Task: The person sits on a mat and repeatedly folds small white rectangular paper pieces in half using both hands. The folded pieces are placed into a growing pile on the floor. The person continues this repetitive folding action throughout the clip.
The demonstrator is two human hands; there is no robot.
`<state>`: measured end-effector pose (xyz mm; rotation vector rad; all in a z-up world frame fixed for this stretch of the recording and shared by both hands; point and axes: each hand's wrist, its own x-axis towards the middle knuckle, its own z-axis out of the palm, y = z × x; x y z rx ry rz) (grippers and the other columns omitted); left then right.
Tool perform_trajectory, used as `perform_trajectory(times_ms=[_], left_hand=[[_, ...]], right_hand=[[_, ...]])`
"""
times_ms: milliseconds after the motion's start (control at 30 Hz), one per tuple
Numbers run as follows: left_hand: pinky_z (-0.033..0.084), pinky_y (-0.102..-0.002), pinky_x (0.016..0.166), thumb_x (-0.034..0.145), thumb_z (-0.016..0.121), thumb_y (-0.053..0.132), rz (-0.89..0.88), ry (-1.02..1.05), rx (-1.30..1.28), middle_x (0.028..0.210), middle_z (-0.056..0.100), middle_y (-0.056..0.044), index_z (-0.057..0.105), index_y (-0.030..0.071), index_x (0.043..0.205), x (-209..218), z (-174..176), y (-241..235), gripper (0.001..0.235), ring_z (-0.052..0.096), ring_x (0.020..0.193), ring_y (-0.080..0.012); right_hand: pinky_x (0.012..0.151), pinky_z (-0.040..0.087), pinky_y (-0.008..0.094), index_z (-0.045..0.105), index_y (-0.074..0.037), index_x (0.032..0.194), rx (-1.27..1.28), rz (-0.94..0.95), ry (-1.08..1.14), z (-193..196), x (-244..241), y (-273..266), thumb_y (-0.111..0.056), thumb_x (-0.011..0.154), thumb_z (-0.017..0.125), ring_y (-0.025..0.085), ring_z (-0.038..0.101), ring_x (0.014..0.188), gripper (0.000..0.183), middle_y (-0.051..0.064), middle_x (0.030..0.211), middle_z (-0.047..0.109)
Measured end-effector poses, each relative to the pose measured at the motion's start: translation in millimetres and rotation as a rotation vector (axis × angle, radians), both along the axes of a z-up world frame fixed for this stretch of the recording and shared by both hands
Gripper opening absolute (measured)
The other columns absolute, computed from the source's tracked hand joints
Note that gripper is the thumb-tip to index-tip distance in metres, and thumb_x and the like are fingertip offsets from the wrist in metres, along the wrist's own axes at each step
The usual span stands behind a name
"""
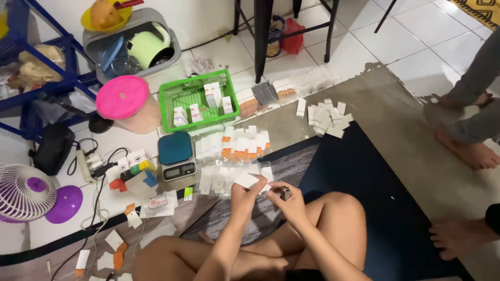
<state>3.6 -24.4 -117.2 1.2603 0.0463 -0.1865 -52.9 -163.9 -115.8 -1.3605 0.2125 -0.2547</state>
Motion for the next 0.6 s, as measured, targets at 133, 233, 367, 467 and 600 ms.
perform_trajectory(times_ms=[133, 233, 367, 467, 600], left_hand=[[0.055, -0.038, 0.088, 0.076, 0.089, 0.005, 0.05, 0.017, 0.062, 0.09, 0.078, -0.012, 0.08, -0.001, 0.091, -12, 6, 14, 0.019, 0.069, 0.089, -0.0184], [0.055, -0.037, 0.079, 0.075, 0.09, 0.006, 0.085, -0.007, 0.075, 0.084, 0.076, -0.01, 0.08, -0.002, 0.089, -19, 19, 21, 0.019, 0.064, 0.081, -0.0163], [0.053, -0.036, 0.062, 0.076, 0.091, 0.014, 0.085, -0.183, 0.2, 0.069, 0.073, -0.007, 0.082, 0.002, 0.08, -24, 58, 31, 0.016, 0.059, 0.068, -0.0134], [0.052, -0.029, 0.063, 0.079, 0.09, 0.021, 0.049, -0.346, 0.265, 0.066, 0.072, -0.007, 0.078, 0.009, 0.08, -25, 71, 37, 0.017, 0.063, 0.067, -0.012], [0.053, -0.03, 0.065, 0.081, 0.088, 0.02, 0.038, -0.356, 0.221, 0.074, 0.076, -0.005, 0.079, 0.011, 0.083, -28, 58, 49, 0.013, 0.063, 0.069, -0.0105]], right_hand=[[0.032, 0.047, 0.028, 0.08, 0.006, 0.093, -0.027, -0.073, 0.041, 2, 3, 11, -0.002, 0.077, 0.086, 0.018, 0.062, 0.037, 0.018, 0.018, 0.067, 0.072], [0.033, 0.047, 0.027, 0.08, 0.006, 0.091, 0.02, -0.086, 0.061, 11, 2, 18, -0.002, 0.079, 0.084, 0.018, 0.062, 0.04, 0.015, 0.017, 0.066, 0.07], [0.026, 0.044, 0.026, 0.078, 0.008, 0.097, 0.133, -0.079, 0.041, 35, -1, 32, 0.001, 0.083, 0.079, 0.021, 0.062, 0.038, 0.016, 0.02, 0.07, 0.073], [0.025, 0.044, 0.026, 0.079, 0.008, 0.09, 0.119, -0.065, 0.048, 39, 0, 36, 0.002, 0.081, 0.08, 0.024, 0.064, 0.038, 0.011, 0.019, 0.063, 0.069], [0.024, 0.044, 0.027, 0.078, 0.008, 0.089, 0.163, -0.106, 0.031, 33, -2, 35, 0.004, 0.081, 0.079, 0.025, 0.064, 0.037, 0.01, 0.017, 0.061, 0.064]])
